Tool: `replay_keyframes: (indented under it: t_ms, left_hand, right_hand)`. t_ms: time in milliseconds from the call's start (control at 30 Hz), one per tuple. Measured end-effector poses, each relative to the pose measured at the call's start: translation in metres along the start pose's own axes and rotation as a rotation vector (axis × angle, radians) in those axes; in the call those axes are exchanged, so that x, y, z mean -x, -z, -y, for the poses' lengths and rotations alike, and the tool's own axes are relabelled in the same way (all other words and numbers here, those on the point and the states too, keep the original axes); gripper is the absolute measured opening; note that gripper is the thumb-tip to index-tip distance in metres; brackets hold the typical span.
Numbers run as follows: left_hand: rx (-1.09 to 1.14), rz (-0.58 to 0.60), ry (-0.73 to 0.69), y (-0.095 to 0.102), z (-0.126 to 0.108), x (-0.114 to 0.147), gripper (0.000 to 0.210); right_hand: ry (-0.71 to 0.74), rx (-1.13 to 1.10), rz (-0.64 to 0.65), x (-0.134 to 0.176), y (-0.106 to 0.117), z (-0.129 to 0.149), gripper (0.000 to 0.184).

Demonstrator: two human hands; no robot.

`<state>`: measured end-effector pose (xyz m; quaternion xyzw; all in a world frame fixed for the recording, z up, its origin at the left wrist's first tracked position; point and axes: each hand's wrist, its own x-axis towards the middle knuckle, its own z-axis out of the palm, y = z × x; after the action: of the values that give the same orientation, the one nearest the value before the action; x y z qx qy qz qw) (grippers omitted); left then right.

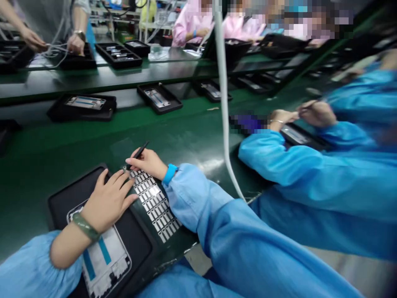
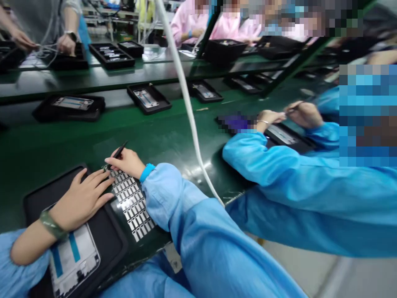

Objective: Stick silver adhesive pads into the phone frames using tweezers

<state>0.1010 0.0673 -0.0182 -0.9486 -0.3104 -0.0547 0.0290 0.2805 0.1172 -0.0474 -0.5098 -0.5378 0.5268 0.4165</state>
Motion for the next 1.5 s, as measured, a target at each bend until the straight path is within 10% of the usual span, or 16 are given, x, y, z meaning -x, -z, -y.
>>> replay_keyframes:
  t_ms: [900,1200,1500]
  left_hand:
    - [0.14,0.054,0.085,0.004,-0.003,0.002,0.038]
    - [0.27,0.016,0.101,0.007,0.001,0.004,0.032]
    - [1.032,-0.33,0.701,0.033,0.013,0.034,0.023]
  right_hand:
    - [-0.056,0.053,0.013,-0.001,-0.005,0.01,0.019]
    - [-0.189,-0.405,0.106,0.0,0.004,0.027,0.021]
    - [-0.006,-0.502,0.217,0.022,-0.044,0.061,0.025]
